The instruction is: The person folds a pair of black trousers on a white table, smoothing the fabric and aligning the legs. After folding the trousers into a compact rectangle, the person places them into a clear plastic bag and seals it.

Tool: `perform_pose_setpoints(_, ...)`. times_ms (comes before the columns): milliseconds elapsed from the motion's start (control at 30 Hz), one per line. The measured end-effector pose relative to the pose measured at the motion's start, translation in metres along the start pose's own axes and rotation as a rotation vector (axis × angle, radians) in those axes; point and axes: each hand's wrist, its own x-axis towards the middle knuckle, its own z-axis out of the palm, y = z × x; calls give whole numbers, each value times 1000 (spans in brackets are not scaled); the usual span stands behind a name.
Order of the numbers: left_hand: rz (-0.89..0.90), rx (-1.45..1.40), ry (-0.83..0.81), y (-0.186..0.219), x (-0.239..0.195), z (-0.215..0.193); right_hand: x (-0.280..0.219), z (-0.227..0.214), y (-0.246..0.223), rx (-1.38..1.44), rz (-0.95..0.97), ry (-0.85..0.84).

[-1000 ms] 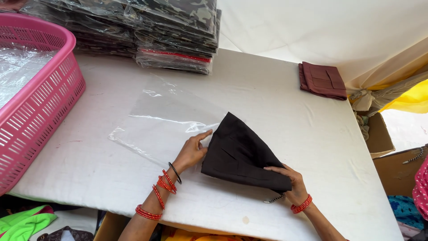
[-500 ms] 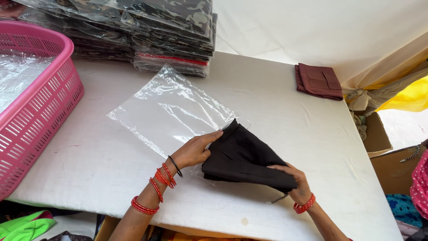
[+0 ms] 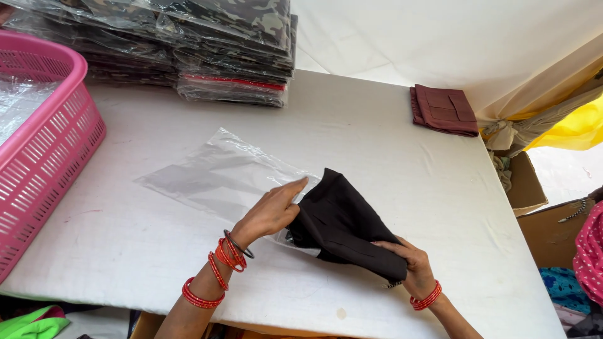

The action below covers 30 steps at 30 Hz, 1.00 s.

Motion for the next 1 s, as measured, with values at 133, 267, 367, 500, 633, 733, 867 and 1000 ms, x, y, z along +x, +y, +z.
perform_pose_setpoints(133, -139, 54, -16, 26, 9, -22, 1, 6, -14, 13, 21, -37)
perform_pose_setpoints(267, -79, 171, 55, 15, 26, -1, 1, 8, -9, 11, -39, -65)
perform_pose_setpoints(367, -34, 265, 65, 10, 31, 14, -3, 13, 1, -15, -138, -68)
perform_pose_setpoints(500, -46, 273, 41, 1, 36, 19, -4, 14, 1, -19, -196, -74)
perform_pose_setpoints(633, -63, 170, 64, 18, 27, 5, 3, 14, -10, -30, -250, -90)
perform_pose_setpoints(733, -37, 73, 72, 25, 21, 2, 12, 16, -22, -70, -327, -109)
perform_pose_setpoints(867, -55, 71, 2, 25, 21, -1, 19, 18, -27, -115, -404, -138)
perform_pose_setpoints(1000, -40, 210, 11, -24, 45, 19, 23, 16, -33, -163, -437, -169)
